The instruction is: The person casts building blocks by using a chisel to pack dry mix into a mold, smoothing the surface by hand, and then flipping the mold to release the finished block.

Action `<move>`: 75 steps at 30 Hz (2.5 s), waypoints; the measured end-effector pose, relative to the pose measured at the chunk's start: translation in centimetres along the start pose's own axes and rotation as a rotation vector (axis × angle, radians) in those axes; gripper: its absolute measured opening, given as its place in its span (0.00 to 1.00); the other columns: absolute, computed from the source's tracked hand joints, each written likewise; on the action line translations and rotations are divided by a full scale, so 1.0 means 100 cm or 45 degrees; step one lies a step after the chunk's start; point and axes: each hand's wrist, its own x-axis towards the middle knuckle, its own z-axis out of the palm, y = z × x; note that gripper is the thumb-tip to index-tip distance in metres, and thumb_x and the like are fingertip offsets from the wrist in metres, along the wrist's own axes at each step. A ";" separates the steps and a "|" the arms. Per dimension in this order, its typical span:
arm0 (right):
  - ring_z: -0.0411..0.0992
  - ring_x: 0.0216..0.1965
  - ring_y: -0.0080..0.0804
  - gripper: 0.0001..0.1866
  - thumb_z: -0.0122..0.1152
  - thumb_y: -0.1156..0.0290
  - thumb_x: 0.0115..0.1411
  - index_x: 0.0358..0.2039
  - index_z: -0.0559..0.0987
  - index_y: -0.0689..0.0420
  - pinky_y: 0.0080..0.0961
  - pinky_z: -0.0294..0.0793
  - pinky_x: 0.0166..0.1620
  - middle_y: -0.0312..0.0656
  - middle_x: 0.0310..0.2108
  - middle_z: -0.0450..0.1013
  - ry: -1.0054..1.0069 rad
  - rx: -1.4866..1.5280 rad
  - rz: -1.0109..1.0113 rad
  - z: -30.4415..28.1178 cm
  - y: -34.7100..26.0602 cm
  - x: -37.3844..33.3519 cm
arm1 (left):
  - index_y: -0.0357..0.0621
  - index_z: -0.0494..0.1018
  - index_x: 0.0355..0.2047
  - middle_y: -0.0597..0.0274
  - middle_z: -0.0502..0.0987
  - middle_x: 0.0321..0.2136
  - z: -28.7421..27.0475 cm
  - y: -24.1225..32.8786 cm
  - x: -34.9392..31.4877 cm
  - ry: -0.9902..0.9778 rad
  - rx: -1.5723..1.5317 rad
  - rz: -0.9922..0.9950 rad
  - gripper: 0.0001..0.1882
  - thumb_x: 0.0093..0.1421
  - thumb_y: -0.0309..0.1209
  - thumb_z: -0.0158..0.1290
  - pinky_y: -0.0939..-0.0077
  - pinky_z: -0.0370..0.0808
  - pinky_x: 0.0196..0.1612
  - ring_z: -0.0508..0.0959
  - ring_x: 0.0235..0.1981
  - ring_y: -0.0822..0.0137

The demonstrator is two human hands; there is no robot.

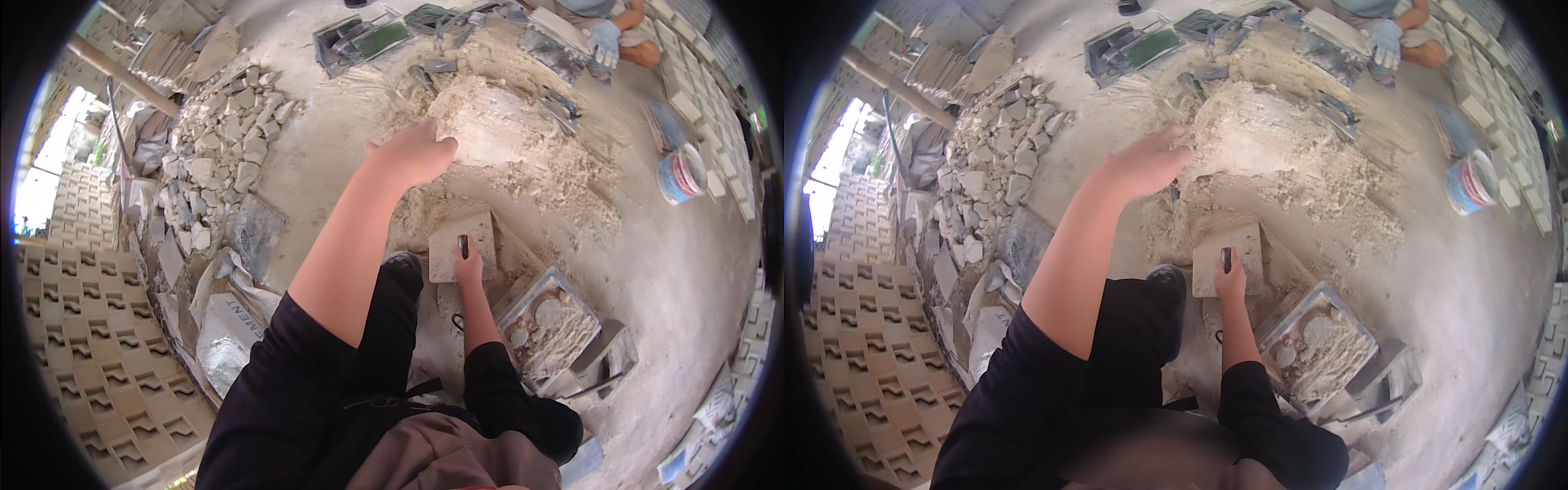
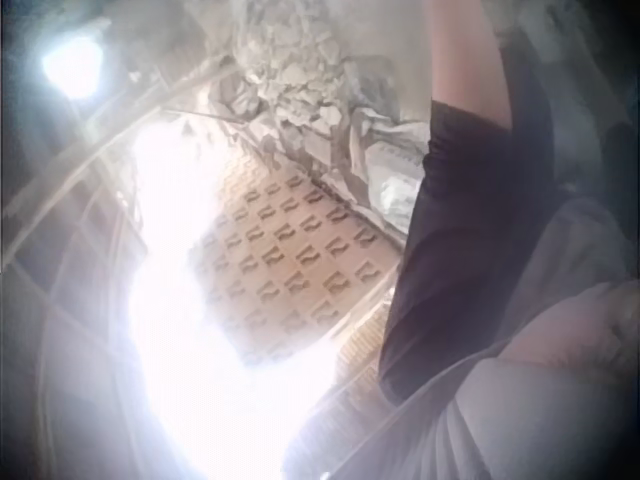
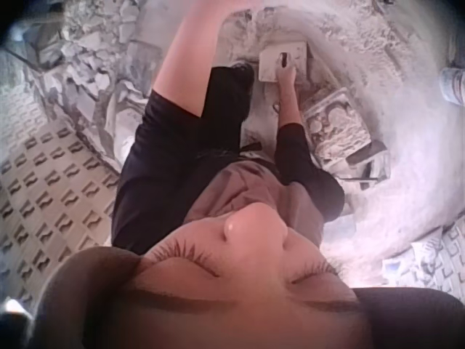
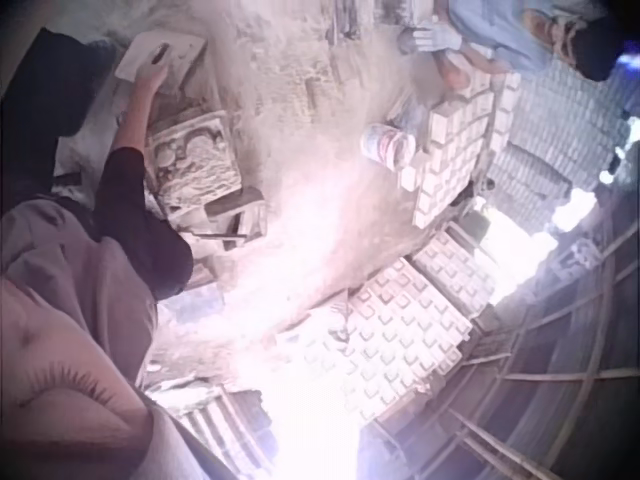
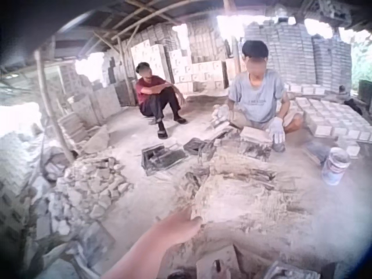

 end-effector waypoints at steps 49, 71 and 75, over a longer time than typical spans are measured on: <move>0.54 0.09 0.18 0.06 0.53 0.69 0.55 0.27 0.66 0.54 0.16 0.52 0.12 0.32 0.13 0.58 0.673 0.888 0.580 -0.255 -0.059 -0.234 | 0.46 0.64 0.50 0.56 0.65 0.52 0.222 0.121 -0.003 -0.260 -0.050 0.525 0.21 0.60 0.41 0.37 0.60 0.61 0.55 0.62 0.55 0.57; 0.71 0.24 0.48 0.14 0.55 0.64 0.52 0.31 0.68 0.62 0.39 0.68 0.29 0.53 0.21 0.70 0.705 -0.234 0.454 -0.222 -0.022 -0.238 | 0.38 0.64 0.50 0.47 0.65 0.51 0.382 0.036 -0.014 0.018 -0.445 0.978 0.25 0.61 0.43 0.34 0.63 0.58 0.56 0.62 0.55 0.52; 0.63 0.14 0.25 0.11 0.56 0.67 0.54 0.27 0.69 0.62 0.27 0.65 0.20 0.36 0.16 0.66 0.862 -0.008 0.331 -0.272 -0.027 -0.253 | 0.42 0.57 0.56 0.51 0.54 0.58 0.406 0.012 -0.030 0.137 0.083 1.325 0.26 0.61 0.44 0.35 0.62 0.48 0.60 0.51 0.61 0.55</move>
